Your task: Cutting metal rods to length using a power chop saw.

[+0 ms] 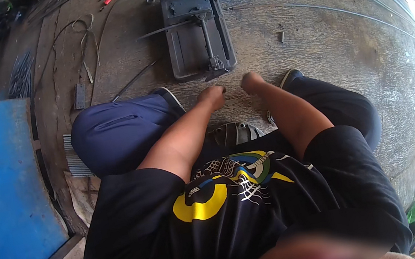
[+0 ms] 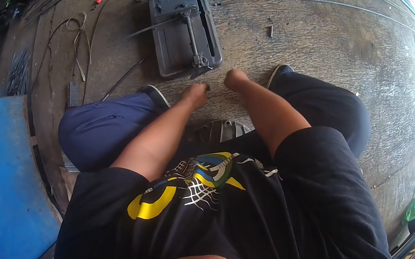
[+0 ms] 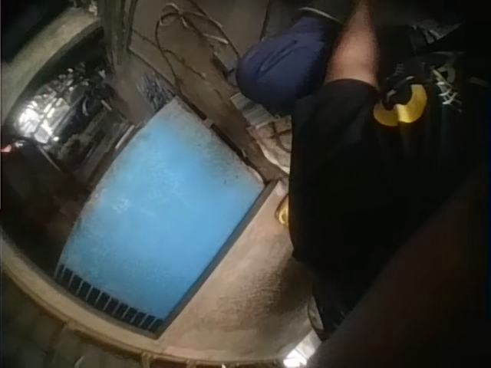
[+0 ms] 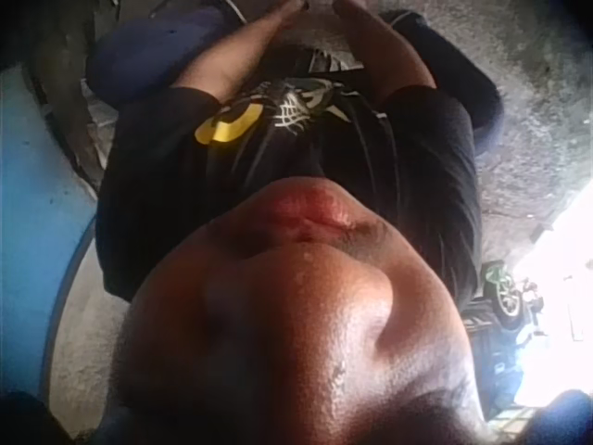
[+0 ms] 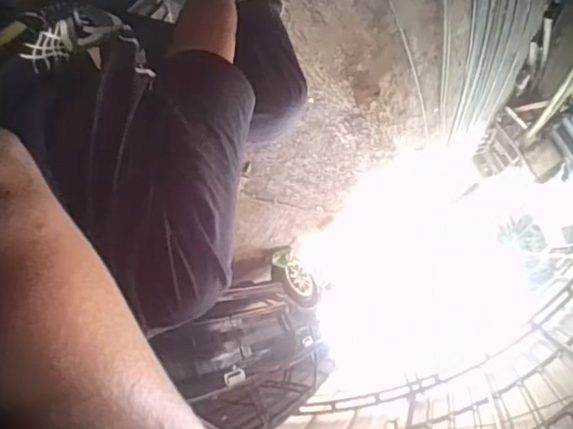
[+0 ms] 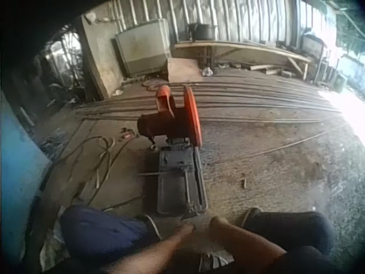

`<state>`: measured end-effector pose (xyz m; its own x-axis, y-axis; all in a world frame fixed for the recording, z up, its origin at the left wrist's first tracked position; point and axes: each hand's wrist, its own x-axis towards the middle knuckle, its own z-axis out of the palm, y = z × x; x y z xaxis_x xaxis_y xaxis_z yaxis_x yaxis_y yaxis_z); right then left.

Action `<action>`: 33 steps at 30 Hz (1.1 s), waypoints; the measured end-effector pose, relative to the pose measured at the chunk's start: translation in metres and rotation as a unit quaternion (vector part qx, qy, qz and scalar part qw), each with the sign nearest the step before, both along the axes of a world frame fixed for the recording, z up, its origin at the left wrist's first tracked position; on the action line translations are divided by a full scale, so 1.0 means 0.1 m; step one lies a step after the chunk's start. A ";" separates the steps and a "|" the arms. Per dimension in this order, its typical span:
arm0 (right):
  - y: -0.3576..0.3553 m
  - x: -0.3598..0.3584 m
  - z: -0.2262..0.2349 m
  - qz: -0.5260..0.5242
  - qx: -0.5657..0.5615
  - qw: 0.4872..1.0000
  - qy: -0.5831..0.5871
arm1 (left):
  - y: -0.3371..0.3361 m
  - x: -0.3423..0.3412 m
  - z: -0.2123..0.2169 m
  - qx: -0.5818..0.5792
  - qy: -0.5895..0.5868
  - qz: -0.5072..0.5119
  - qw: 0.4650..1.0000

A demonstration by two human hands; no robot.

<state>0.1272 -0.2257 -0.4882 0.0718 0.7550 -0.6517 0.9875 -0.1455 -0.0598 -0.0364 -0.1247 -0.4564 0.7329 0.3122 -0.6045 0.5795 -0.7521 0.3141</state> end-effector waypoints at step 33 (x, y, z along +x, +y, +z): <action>0.10 -0.03 -0.03 0.035 -0.066 0.997 0.025 | -0.09 -0.08 0.14 -0.081 0.105 0.187 0.973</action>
